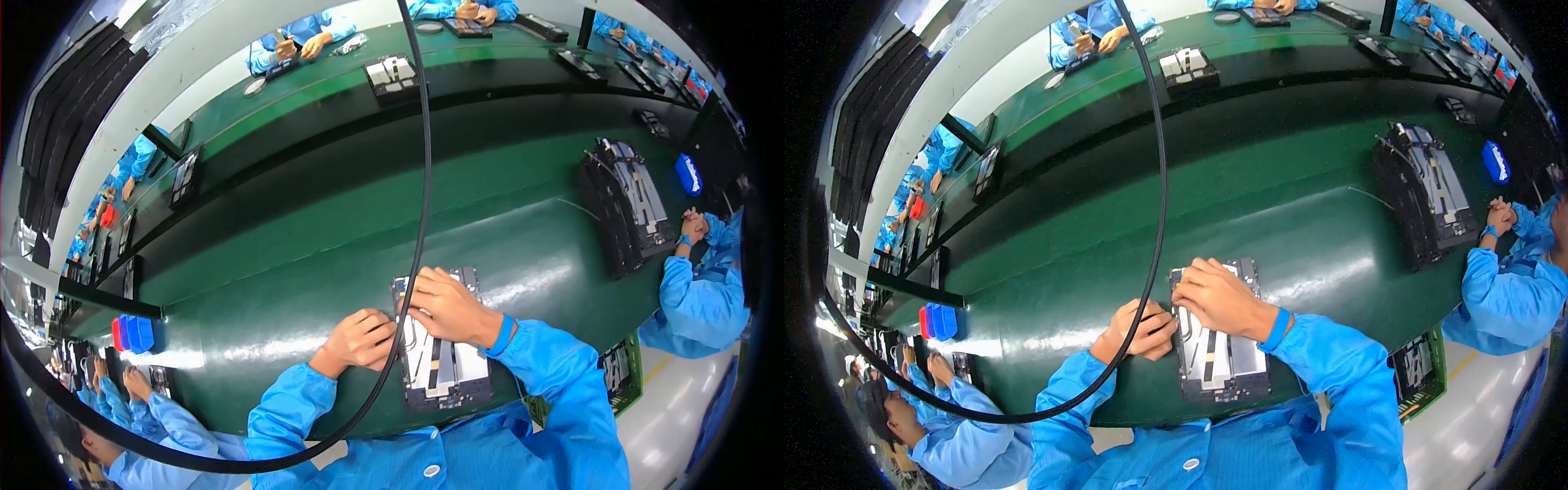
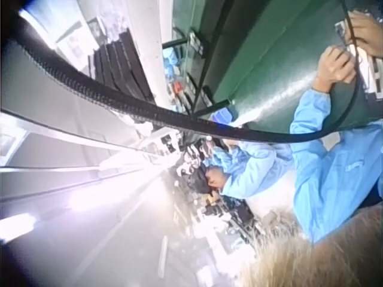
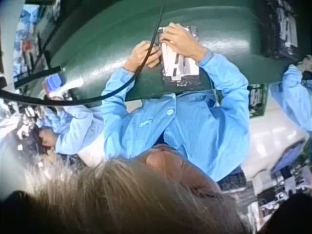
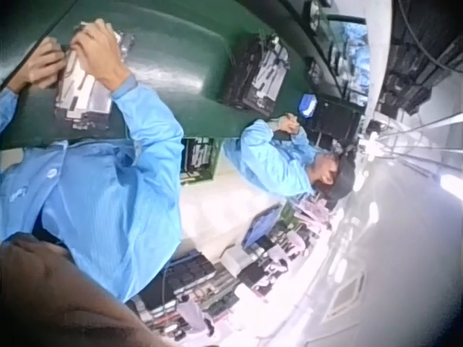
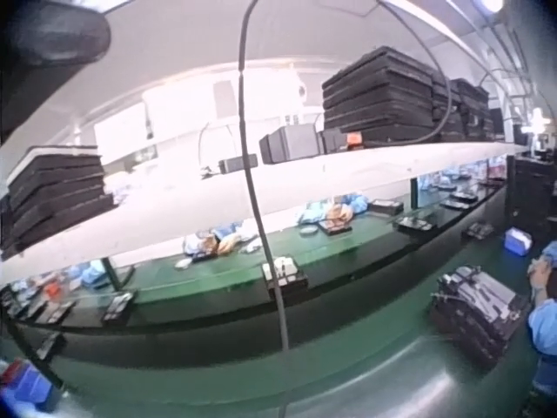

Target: The person assembles the internal components of a tablet by connecting ribbon cables to circuit boards and placing a battery pack into the tablet shell, using tweezers for precise manipulation.

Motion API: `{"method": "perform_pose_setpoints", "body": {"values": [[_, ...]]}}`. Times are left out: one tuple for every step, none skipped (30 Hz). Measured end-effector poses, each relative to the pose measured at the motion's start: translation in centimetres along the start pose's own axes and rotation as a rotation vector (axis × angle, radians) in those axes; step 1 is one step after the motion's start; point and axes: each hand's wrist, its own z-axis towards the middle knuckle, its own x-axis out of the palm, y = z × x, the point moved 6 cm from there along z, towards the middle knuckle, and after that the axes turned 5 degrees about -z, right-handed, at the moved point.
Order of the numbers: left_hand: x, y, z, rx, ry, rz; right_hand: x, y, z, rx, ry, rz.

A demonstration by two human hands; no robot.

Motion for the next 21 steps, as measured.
{"method": "perform_pose_setpoints", "body": {"values": [[0.1,0.3,0.0,-0.008,0.004,0.004,0.1,-0.2,0.0,0.004,-0.006,0.025],[0.3,0.6,0.0,-0.017,0.008,0.009,0.2,-0.5,0.0,0.036,0.014,0.065],[0.1,0.7,0.4,-0.01,-0.001,0.014,0.0,-0.3,-0.1,0.03,0.015,0.053],[0.0,0.8,0.7,-0.008,-0.001,0.012,-0.1,-0.3,-0.1,0.047,0.018,0.075],[-0.1,1.0,1.1,-0.006,-0.001,0.01,-0.2,-0.4,-0.1,0.063,0.021,0.097],[-0.1,1.3,1.1,-0.007,-0.003,0.014,0.0,-0.8,-0.1,0.093,0.048,0.129],[0.0,1.7,1.1,-0.013,-0.018,0.018,0.1,-0.9,-0.1,0.09,0.049,0.128],[0.0,2.0,1.0,-0.019,-0.034,0.022,0.2,-1.0,0.0,0.111,0.041,0.158],[0.0,2.0,1.1,-0.022,-0.034,0.023,0.2,-1.2,0.0,0.134,0.032,0.189],[-0.1,2.0,1.1,-0.04,-0.038,0.015,0.3,-1.2,0.1,0.133,0.034,0.19],[-0.2,2.1,1.1,-0.059,-0.042,0.007,0.4,-1.4,0.1,0.169,0.037,0.218],[-0.1,2.0,1.0,-0.061,-0.043,0.008,0.4,-1.6,0.1,0.205,0.04,0.245],[-0.1,2.0,0.9,-0.09,-0.058,-0.01,0.5,-1.6,0.2,0.204,0.043,0.245],[-0.1,2.1,0.7,-0.118,-0.073,-0.027,0.5,-1.9,0.2,0.227,0.039,0.252],[-0.2,1.9,0.7,-0.121,-0.075,-0.025,0.6,-2.0,0.2,0.248,0.036,0.26],[-0.2,1.9,0.6,-0.156,-0.081,-0.042,0.6,-2.0,0.2,0.246,0.04,0.26],[-0.3,2.0,0.5,-0.191,-0.088,-0.059,0.6,-2.1,0.2,0.253,0.048,0.267],[-0.3,1.9,0.4,-0.195,-0.091,-0.057,0.5,-2.0,0.3,0.261,0.057,0.274],[-0.2,1.9,0.4,-0.21,-0.092,-0.064,0.4,-1.8,0.4,0.259,0.061,0.274],[-0.2,1.9,0.3,-0.224,-0.094,-0.071,0.3,-1.9,0.4,0.314,0.065,0.281],[-0.2,1.9,0.4,-0.228,-0.098,-0.067,0.2,-2.0,0.4,0.367,0.07,0.289]]}}
